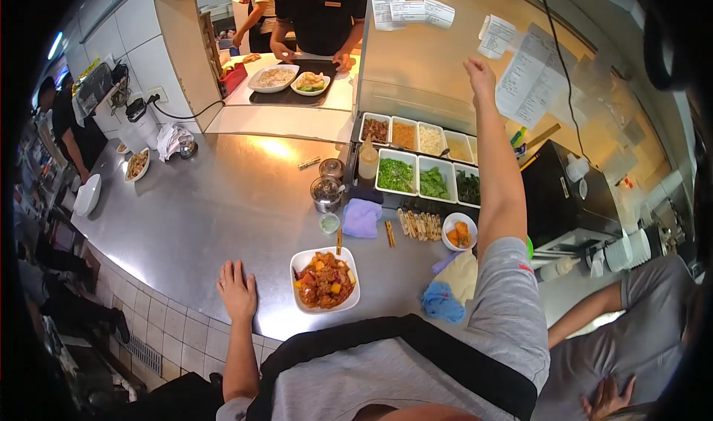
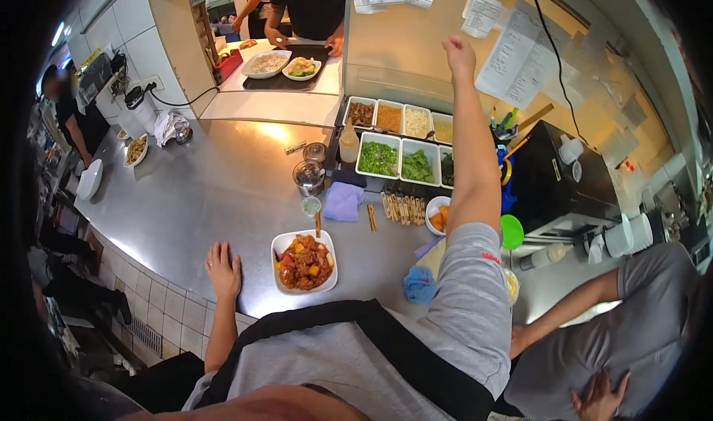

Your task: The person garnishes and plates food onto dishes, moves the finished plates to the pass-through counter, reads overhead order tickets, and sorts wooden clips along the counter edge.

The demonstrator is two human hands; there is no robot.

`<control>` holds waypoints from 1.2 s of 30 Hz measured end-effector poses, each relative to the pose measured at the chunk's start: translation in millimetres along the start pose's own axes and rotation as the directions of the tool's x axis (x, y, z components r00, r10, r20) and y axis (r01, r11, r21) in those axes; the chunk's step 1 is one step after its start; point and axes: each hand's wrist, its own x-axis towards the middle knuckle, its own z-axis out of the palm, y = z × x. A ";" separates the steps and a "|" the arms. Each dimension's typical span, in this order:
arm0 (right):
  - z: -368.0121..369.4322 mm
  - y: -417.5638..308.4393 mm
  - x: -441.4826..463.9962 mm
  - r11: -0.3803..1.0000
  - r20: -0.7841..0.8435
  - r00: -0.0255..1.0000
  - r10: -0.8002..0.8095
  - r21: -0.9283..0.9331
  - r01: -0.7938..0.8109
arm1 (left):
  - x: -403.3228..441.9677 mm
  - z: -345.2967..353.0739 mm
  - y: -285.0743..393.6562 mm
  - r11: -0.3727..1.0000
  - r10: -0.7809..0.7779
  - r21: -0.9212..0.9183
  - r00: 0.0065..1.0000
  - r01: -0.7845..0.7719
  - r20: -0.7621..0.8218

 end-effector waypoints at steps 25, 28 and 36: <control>69.7 -34.2 78.0 0.747 -0.040 0.987 -0.156 -0.658 0.092 | 7.0 4.4 3.8 0.999 0.046 0.020 0.998 -0.045 -0.048; 73.7 -34.9 69.0 0.585 -0.030 0.923 -0.384 -0.782 0.218 | 6.6 4.1 4.7 0.999 0.032 0.001 0.999 -0.032 -0.043; 78.0 -24.0 86.9 0.311 0.272 0.732 -0.624 -0.774 0.552 | 7.2 3.8 5.8 1.000 0.007 -0.016 0.999 -0.008 -0.034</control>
